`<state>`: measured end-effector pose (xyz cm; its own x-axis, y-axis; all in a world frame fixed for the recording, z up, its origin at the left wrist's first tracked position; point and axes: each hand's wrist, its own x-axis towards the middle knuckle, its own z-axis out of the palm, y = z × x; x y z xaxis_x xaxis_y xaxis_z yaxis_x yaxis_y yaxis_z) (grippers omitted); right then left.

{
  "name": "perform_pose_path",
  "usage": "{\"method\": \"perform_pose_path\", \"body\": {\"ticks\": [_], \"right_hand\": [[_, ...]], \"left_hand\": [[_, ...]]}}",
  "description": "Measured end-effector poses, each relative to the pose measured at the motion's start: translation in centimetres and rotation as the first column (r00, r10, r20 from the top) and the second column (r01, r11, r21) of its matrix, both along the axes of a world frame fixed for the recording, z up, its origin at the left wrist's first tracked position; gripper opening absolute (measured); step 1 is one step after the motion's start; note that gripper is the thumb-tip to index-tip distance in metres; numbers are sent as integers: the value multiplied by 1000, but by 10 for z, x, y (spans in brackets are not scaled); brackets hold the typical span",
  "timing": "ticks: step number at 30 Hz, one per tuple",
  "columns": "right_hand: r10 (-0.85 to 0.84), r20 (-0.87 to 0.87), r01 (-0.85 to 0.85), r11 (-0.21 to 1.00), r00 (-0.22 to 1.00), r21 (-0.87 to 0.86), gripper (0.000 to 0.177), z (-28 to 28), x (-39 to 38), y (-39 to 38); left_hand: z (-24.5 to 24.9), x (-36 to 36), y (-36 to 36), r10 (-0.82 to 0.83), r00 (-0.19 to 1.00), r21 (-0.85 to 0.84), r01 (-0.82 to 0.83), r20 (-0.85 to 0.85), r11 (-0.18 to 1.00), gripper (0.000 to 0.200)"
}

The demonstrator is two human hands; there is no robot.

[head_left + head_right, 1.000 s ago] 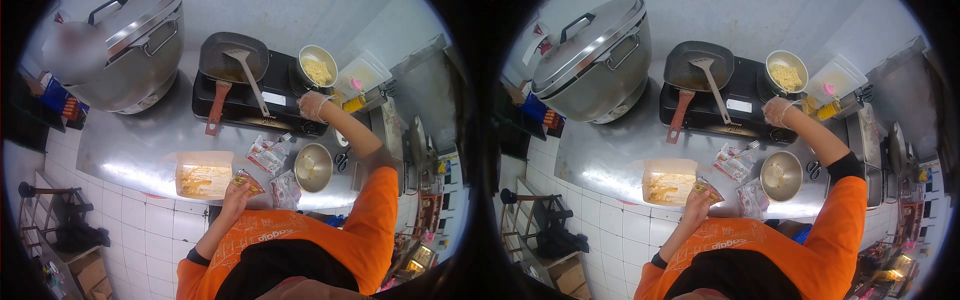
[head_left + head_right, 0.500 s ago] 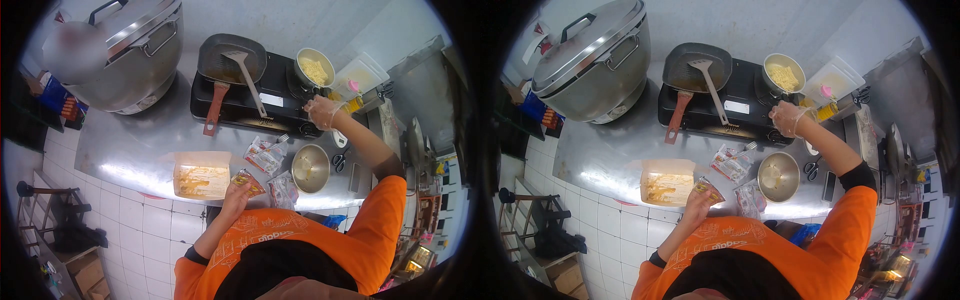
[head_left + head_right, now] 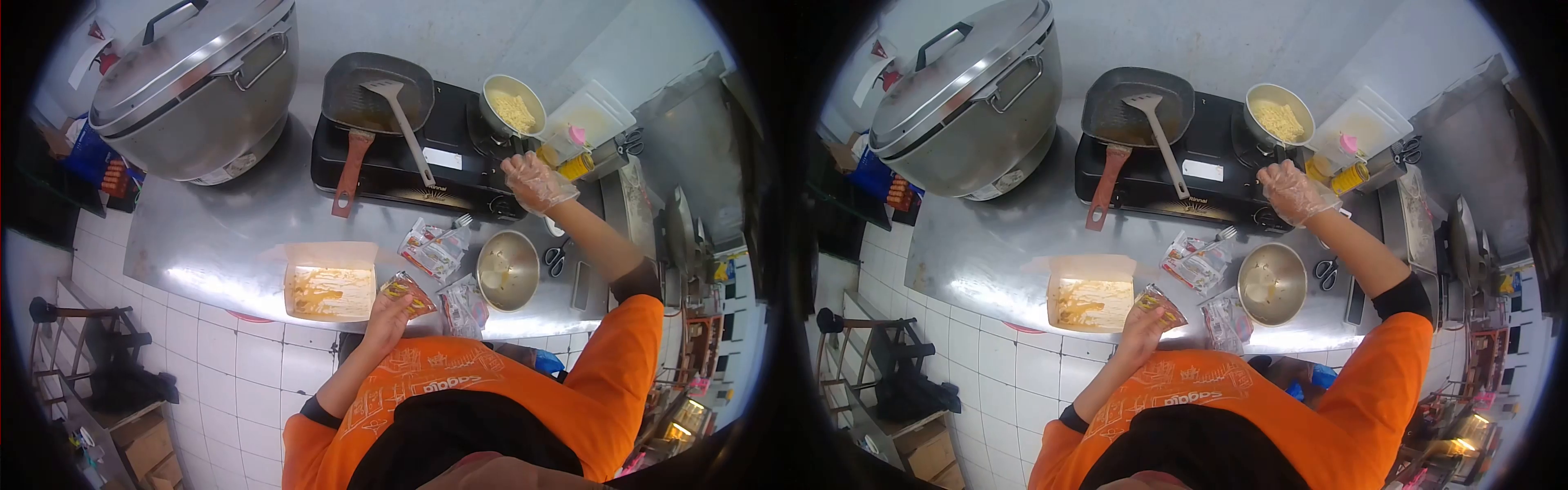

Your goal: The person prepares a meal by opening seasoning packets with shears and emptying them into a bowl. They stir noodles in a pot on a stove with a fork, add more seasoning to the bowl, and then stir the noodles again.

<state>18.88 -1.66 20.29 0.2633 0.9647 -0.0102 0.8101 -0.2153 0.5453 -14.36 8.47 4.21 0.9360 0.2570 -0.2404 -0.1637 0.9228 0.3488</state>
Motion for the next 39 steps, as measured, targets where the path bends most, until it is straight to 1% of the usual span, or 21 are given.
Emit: {"method": "perform_pose_path", "body": {"ticks": [4, 10, 13, 15, 16, 19, 21, 22, 24, 25, 27, 28, 29, 30, 31, 32, 34, 35, 37, 38, 39], "right_hand": [[183, 171, -156, 975, 968, -159, 17, 1, -1, -6], [239, 256, -225, 971, 937, -81, 18, 0, -12, -15], [176, 285, -195, 980, 942, 39, 15, -9, -12, -20], [140, 215, -184, 962, 967, 200, 12, -6, -14, -26], [134, 216, -179, 962, 967, 206, 12, -4, -16, -28], [37, 267, -87, 980, 963, 178, 11, 1, -18, -35], [-133, 112, 81, 920, 985, 382, 13, -2, -13, -37], [-136, 109, 84, 917, 985, 389, 13, -2, -15, -38], [-377, -164, 410, 802, 912, 434, 22, 0, -22, -40], [-379, -167, 413, 798, 910, 438, 22, -2, -27, -43], [-485, -411, 636, 586, 772, 503, 32, -7, -33, -50], [-488, -414, 639, 581, 769, 504, 32, -20, -25, -57], [-286, -766, 796, 410, 575, 445, 34, -46, -11, -67], [15, -955, 917, 276, 297, 289, 37, -68, -1, -73], [297, -953, 975, 185, 66, 125, 33, -78, -7, -71], [303, -951, 976, 178, 66, 125, 33, -83, -10, -71], [639, -739, 977, 151, -214, -152, 27, -91, -18, -64], [645, -735, 978, 146, -211, -153, 27, -88, -23, -57], [800, -546, 959, 124, -249, -255, 20, -83, -28, -46], [806, -539, 959, 118, -244, -258, 20, -83, -28, -44], [859, -430, 942, 157, -279, -298, 19, -82, -27, -41]], "left_hand": [[6, -1, 0, -6, 1000, -9, 6, -5, 1000, 19], [1, -4, -3, -26, 999, 4, 26, -20, 1000, 21], [6, -5, -3, -39, 999, 20, 39, -7, 999, 22], [10, -6, -3, -52, 998, 10, 52, -19, 999, 22], [10, -6, -2, -57, 998, 16, 57, -20, 998, 22], [10, -4, -4, -76, 997, 27, 76, -32, 997, 23], [9, -3, -6, -72, 996, 39, 74, -46, 997, 22], [9, -2, -6, -74, 996, 46, 76, -48, 996, 22], [8, -1, -7, -99, 995, 53, 100, -12, 994, 20], [7, -1, -7, -102, 995, 58, 103, -15, 993, 20], [6, 0, -9, -77, 996, 63, 79, -37, 995, 17], [8, 0, -9, -83, 996, 66, 85, -38, 994, 17], [12, 1, -10, -91, 995, 65, 93, -27, 994, 17], [14, 2, -10, -100, 995, 66, 101, -17, 993, 16], [13, 2, -11, -106, 994, 71, 107, -20, 992, 16], [12, 4, -12, -114, 993, 79, 116, -19, 990, 17], [13, 6, -12, -130, 991, 93, 131, -20, 987, 17], [14, 7, -11, -141, 990, 85, 141, -7, 986, 17], [16, 8, -11, -159, 987, 82, 159, 1, 984, 17], [17, 8, -12, -156, 988, 89, 157, -17, 984, 17], [19, 9, -12, -152, 988, 97, 155, -34, 983, 17]]}}
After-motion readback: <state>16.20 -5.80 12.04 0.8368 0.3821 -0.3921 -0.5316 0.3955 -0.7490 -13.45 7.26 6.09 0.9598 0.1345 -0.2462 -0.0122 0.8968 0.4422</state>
